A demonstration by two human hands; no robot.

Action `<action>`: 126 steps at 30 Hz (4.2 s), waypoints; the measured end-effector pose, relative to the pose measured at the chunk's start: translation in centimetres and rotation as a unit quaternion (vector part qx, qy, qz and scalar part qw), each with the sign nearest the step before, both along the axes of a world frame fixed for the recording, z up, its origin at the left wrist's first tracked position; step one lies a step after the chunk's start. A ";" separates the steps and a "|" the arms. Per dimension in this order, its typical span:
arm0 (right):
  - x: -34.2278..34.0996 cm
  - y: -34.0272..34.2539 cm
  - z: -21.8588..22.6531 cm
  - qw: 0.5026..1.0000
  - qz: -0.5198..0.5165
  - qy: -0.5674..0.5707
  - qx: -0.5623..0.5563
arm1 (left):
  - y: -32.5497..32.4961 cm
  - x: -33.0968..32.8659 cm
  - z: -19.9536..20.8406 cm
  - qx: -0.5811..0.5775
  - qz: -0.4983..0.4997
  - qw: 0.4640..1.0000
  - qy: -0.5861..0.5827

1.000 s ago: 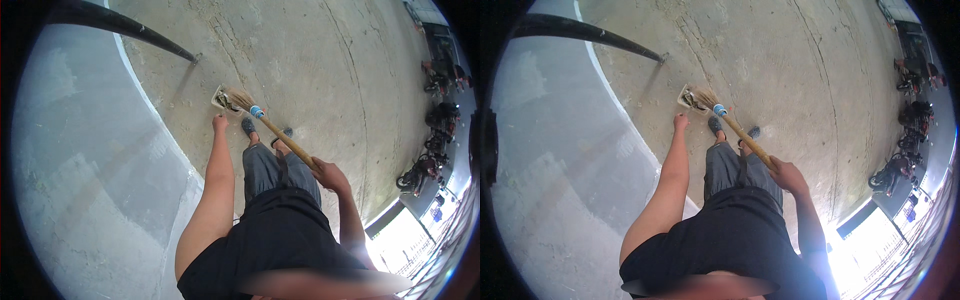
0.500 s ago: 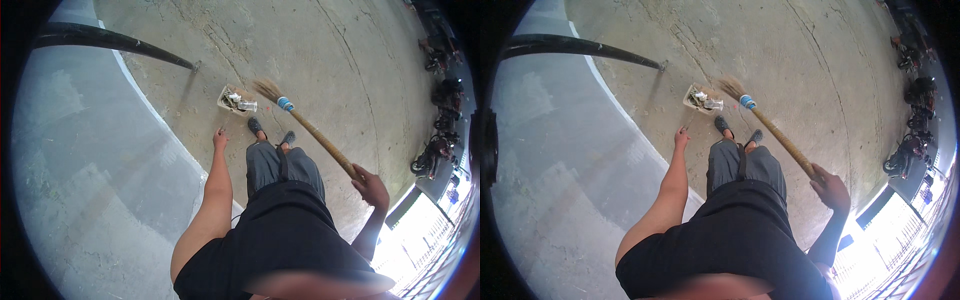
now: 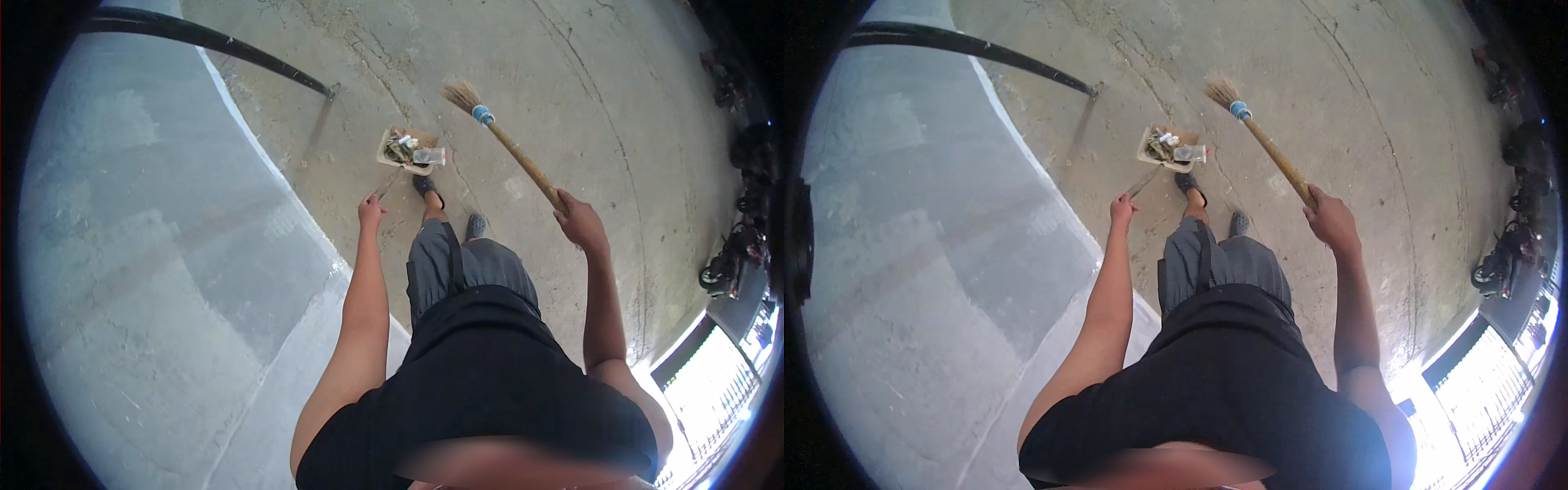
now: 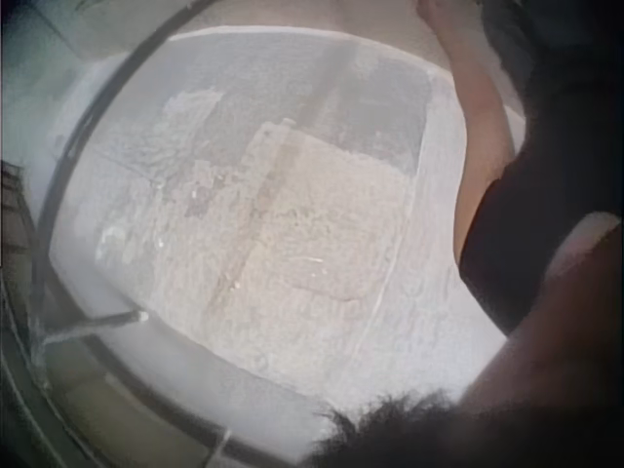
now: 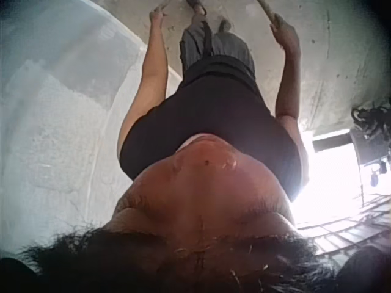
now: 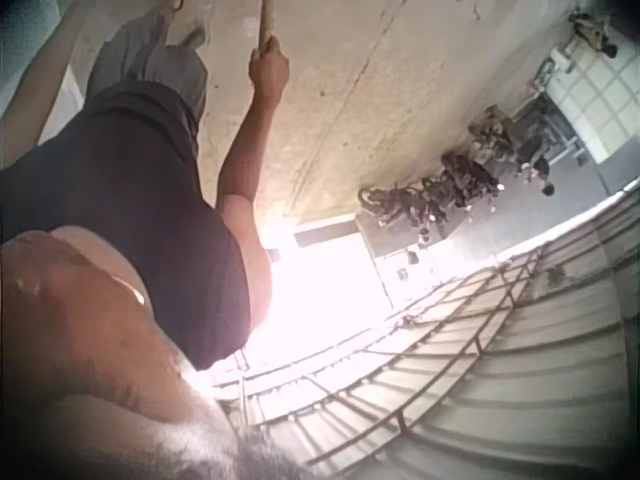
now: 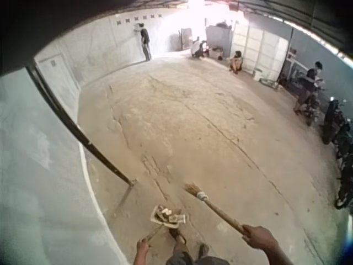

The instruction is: Sweeping debris and trash into a dustpan in an outdoor parking area.

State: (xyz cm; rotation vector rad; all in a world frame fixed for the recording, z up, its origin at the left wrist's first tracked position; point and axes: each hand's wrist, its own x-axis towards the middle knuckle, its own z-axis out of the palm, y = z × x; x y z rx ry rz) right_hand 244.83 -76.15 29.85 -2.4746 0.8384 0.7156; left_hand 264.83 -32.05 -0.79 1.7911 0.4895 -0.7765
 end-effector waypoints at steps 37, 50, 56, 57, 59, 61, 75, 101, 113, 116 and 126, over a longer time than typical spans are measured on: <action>-19.3 6.1 7.4 0.925 -0.092 0.296 0.221 | -9.2 -25.7 -3.5 0.113 -0.104 0.978 0.138; -15.9 4.7 14.4 0.958 -0.024 0.243 0.150 | -5.3 -28.1 -7.6 0.095 0.012 0.989 0.115; -13.9 4.7 14.1 0.972 0.006 0.197 0.130 | -1.9 -29.0 -9.0 0.085 0.071 0.992 0.066; -13.6 4.8 14.0 0.974 0.008 0.186 0.128 | -2.0 -29.0 -8.5 0.081 0.084 0.991 0.062; -12.5 5.2 13.1 0.976 0.017 0.176 0.125 | -1.6 -28.2 -7.5 0.078 0.099 0.990 0.058; -10.8 5.7 11.9 0.979 0.027 0.164 0.120 | -1.4 -26.2 -5.9 0.074 0.114 0.989 0.052; -1.2 17.5 -2.6 0.983 -0.044 0.064 0.169 | 6.0 -14.2 -9.0 0.201 0.036 0.979 -0.008; -12.6 25.1 10.0 0.944 -0.177 0.250 0.120 | 15.0 -2.3 -7.7 0.136 -0.196 0.971 0.027; -20.3 13.4 14.1 0.911 -0.304 0.267 0.085 | 13.8 -6.6 -1.1 0.112 -0.160 0.981 0.006; -23.2 11.9 14.3 0.905 -0.324 0.267 0.072 | 13.1 -9.4 -0.7 0.107 -0.175 0.979 -0.005; -38.0 11.4 3.8 0.915 -0.353 0.166 0.108 | 11.0 -21.1 -0.4 0.108 -0.154 0.981 -0.048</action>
